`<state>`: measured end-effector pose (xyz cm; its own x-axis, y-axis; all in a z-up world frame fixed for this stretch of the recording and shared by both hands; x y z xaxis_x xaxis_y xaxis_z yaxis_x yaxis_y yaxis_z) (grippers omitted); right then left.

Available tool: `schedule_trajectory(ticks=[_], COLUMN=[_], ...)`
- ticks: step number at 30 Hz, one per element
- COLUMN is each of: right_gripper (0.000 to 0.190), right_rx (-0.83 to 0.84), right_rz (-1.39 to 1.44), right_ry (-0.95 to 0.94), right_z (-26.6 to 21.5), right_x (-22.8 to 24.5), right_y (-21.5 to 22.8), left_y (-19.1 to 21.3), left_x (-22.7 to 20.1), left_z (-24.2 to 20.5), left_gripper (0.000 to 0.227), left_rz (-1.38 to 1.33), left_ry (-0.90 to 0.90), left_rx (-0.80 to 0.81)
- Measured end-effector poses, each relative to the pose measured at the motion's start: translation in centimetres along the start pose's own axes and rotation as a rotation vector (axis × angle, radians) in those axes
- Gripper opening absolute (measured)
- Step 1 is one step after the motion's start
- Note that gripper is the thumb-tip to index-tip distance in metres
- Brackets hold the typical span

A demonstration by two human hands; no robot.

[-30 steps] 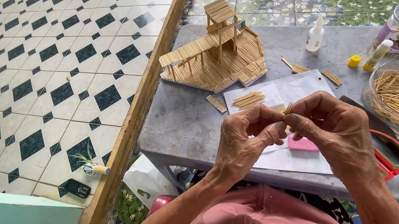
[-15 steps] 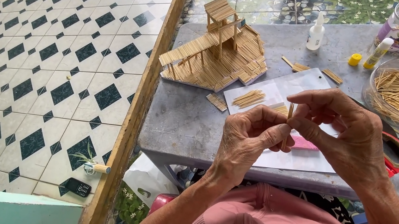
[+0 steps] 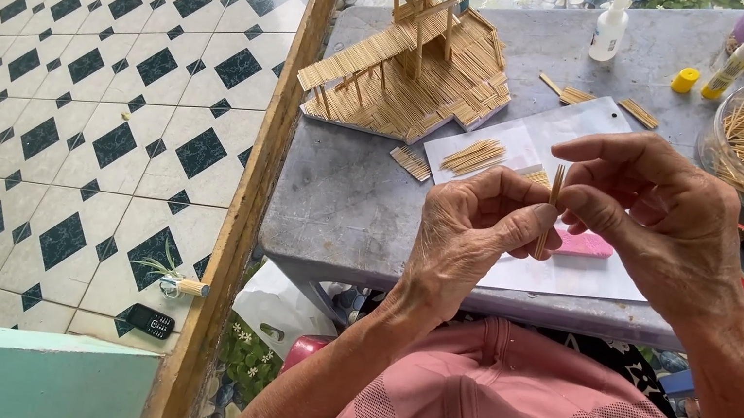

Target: Preparing toothpicks by applying adhesive and assembling them into a small wooden structure.

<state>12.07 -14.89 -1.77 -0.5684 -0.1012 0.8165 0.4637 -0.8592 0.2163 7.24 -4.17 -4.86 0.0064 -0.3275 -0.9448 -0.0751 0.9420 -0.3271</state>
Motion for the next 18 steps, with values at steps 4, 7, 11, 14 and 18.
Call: schedule_trajectory(ticks=[4,7,11,14,18], right_gripper=[0.021,0.018,0.012,0.006,0.01], right_rx=[-0.026,-0.044,-0.038,-0.024,0.171], right_rz=[-0.088,-0.123,-0.701,-0.862,-1.058], right_ry=[-0.045,-0.056,0.063,0.003,-0.319], right_z=[-0.1,0.1,1.0,0.9,0.5], right_x=[-0.2,-0.9,-3.1,-8.4,-15.3], right_y=[0.3,1.9,8.6,14.1,17.3], left_y=[-0.2,-0.4,-0.2,-0.2,0.0], left_x=[-0.4,-0.6,-0.5,-0.6,-0.8], left_z=[-0.3,-0.3,0.0,0.1,0.1], left_gripper=[0.012,0.013,0.009,0.007,0.007], left_rz=[0.035,0.092,0.088,0.051,0.029], left_ry=[-0.013,0.027,0.005,0.004,0.027], left_rx=[-0.025,-0.019,-0.066,-0.09,-0.112])
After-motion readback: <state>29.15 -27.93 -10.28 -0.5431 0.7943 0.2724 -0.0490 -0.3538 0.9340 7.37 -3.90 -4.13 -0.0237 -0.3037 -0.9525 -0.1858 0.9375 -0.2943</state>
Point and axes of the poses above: each hand's wrist, its own z-axis towards the middle knuckle, its own y-axis out of the back of the hand, x = y × z, the point moved 5 cm from there along z, towards the middle knuckle, and after that the axes turned 10 degrees about y, right-handed, at the moved point
